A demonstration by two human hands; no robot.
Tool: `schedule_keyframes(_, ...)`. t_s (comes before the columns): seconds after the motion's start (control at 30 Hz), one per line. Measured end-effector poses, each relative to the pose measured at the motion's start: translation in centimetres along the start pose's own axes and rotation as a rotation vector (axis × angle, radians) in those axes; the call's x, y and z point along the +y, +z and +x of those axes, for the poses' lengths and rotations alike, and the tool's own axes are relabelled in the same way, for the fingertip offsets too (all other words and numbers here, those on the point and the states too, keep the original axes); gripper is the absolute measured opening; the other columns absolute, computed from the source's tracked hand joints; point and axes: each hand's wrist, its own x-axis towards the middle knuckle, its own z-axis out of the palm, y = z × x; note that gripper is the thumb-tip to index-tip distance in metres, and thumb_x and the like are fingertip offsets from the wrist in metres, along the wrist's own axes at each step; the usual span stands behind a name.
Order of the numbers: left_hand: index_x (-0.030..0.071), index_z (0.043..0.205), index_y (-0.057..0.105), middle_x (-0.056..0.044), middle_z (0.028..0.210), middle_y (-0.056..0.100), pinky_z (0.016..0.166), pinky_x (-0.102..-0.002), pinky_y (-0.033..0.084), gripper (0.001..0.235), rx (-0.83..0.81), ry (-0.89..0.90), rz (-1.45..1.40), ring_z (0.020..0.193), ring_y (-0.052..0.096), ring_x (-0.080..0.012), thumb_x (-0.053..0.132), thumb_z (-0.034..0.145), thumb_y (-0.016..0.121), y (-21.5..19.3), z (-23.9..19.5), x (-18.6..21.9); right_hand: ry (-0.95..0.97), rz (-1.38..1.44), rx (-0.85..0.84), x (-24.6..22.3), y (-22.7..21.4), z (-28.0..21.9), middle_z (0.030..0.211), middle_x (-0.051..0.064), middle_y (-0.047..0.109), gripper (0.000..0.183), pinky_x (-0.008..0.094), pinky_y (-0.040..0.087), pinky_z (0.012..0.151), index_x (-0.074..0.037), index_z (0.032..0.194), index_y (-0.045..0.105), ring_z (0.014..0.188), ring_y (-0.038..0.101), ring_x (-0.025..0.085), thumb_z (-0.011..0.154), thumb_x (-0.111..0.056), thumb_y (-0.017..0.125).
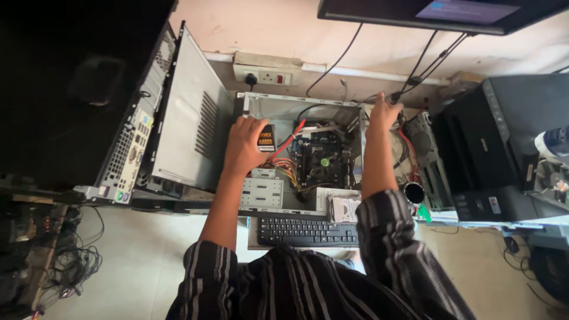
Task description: The person removes a graphics card from a desktop computer using a screwdriver, then closes the case. They open another computer case, connect power cables to the motherboard, and place a small box inside.
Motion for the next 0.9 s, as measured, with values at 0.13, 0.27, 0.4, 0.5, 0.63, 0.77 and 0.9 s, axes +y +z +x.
schedule_keyframes(0.13,0.008,0.119,0.062,-0.011,0.108,0.062,0.087,-0.048,0.045,0.077,-0.016,0.01,-0.02,0.105,0.055,-0.036,0.019,0.05,0.094,-0.4,0.4,0.1,0.032,0.306,-0.218,-3.0,-2.2,-0.3,0.102,0.007,0.064,0.027,0.029,0.038,0.069,-0.007,0.123,0.064,0.081,0.051,0.017,0.099,-0.012,0.074)
schedule_keyframes(0.27,0.009,0.116,0.062,-0.01,0.109,0.062,0.085,-0.047,0.045,0.073,-0.011,-0.018,-0.001,0.107,0.056,-0.0343,0.018,0.051,0.093,-0.4,-0.1,0.3,-0.074,1.121,-0.653,-6.2,-4.4,-8.9,0.091,0.001,0.07,0.017,0.025,0.05,0.069,-0.012,0.113,0.068,0.076,0.061,0.01,0.102,-0.024,0.064)
schedule_keyframes(0.4,0.01,0.116,0.062,-0.008,0.109,0.063,0.085,-0.045,0.046,0.068,-0.012,-0.005,0.033,0.108,0.058,-0.0326,0.013,0.053,0.089,-0.5,0.0,0.6,-0.516,0.751,-1.006,-7.9,-5.9,-16.6,0.089,0.008,0.076,0.013,0.031,0.054,0.068,-0.005,0.096,0.073,0.076,0.066,0.016,0.089,-0.003,0.084)
schedule_keyframes(0.5,0.01,0.114,0.063,-0.009,0.107,0.062,0.083,-0.046,0.045,0.066,-0.034,0.012,0.012,0.104,0.057,-0.0343,0.015,0.055,0.09,-0.6,0.0,0.8,-0.504,0.617,-1.067,-8.5,-6.0,-18.0,0.09,0.006,0.079,0.008,0.027,0.055,0.069,-0.002,0.095,0.079,0.076,0.069,0.013,0.088,-0.003,0.082)
schedule_keyframes(0.63,0.009,0.113,0.064,-0.009,0.103,0.061,0.083,-0.046,0.046,0.062,-0.06,0.089,0.003,0.1,0.057,-0.0339,0.013,0.055,0.087,-0.8,0.0,0.6,-0.563,0.664,-0.935,-8.6,-5.5,-17.3,0.097,0.003,0.077,0.015,0.029,0.055,0.076,-0.001,0.099,0.075,0.082,0.069,0.012,0.087,-0.006,0.082)
schedule_keyframes(0.77,0.009,0.112,0.064,-0.007,0.103,0.061,0.084,-0.045,0.047,0.058,-0.065,0.145,-0.007,0.099,0.056,-0.0323,0.01,0.058,0.084,-0.8,-0.2,0.9,-0.673,0.629,-0.923,-8.2,-5.7,-17.6,0.099,0.006,0.074,0.014,0.035,0.046,0.093,-0.002,0.101,0.076,0.097,0.061,0.018,0.089,-0.008,0.08)
schedule_keyframes(0.9,0.01,0.11,0.064,-0.007,0.099,0.059,0.083,-0.045,0.046,0.056,-0.078,0.16,-0.019,0.097,0.056,-0.032,0.011,0.058,0.083,-0.9,-0.3,1.1,-0.563,0.636,-1.044,-8.1,-5.6,-18.3,0.098,0.005,0.071,0.015,0.033,0.045,0.091,-0.004,0.105,0.076,0.096,0.057,0.018,0.092,-0.011,0.077)
